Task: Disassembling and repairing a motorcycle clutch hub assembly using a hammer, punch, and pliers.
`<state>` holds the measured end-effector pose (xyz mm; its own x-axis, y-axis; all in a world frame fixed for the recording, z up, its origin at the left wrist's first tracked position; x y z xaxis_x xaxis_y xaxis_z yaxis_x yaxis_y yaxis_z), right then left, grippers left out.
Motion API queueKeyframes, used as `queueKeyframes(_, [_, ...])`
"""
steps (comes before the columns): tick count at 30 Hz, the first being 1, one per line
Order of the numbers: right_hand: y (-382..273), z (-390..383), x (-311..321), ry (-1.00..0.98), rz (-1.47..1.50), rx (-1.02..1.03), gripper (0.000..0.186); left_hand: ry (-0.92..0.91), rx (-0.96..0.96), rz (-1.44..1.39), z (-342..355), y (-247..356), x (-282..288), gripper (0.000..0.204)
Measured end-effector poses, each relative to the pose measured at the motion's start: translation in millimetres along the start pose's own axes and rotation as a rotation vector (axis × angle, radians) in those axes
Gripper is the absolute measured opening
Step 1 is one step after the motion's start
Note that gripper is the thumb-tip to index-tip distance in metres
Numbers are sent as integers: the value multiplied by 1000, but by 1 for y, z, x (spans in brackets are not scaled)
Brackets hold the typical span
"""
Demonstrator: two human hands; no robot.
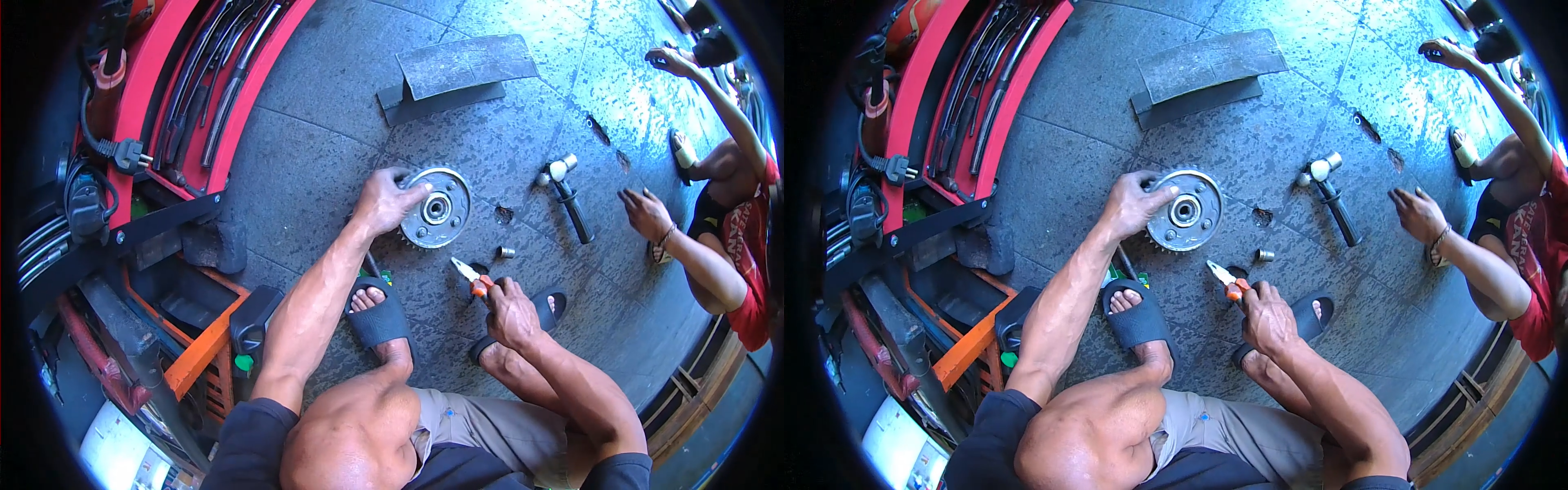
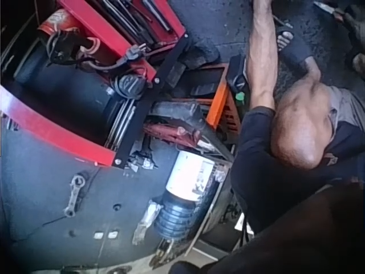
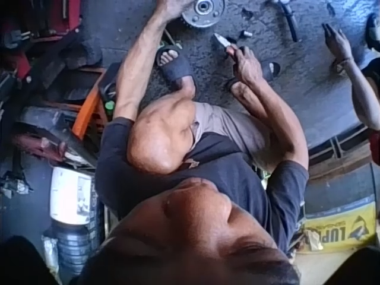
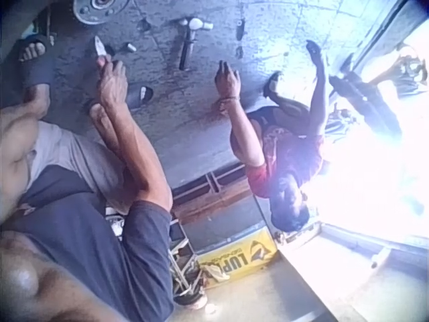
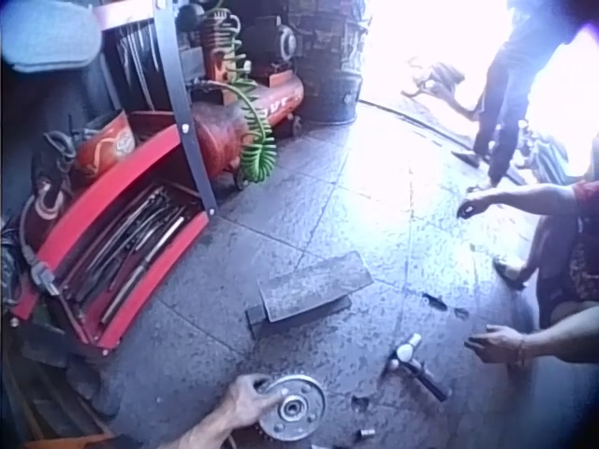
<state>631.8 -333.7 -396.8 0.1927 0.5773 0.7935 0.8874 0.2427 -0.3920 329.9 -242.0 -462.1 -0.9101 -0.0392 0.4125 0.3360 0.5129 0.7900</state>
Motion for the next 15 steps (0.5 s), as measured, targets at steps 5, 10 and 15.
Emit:
queueKeyframes(5, [-19, -3, -20, 259, -127, 284, 39, 322, 36, -328, -24, -20, 38, 52])
queueKeyframes(10, [-47, 90, -15, 347, 198, -43, 44, 532, -34, -353, -48, -17, 77, 54])
queueKeyframes(15, [-61, 160, -21, 362, 119, -54, 44, 538, -129, -95, -44, -24, 60, 57])
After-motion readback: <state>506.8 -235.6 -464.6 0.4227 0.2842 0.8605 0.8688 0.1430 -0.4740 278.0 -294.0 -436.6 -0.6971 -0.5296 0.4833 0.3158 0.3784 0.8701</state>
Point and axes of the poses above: each hand's wrist, its own z-axis towards the middle knuckle, its own x-axis out of the back of the hand, y = z × x, the point moved 2 cm from there along z, towards the middle knuckle, and after that the axes turned 12 degrees about y, right-handed, at the moved point
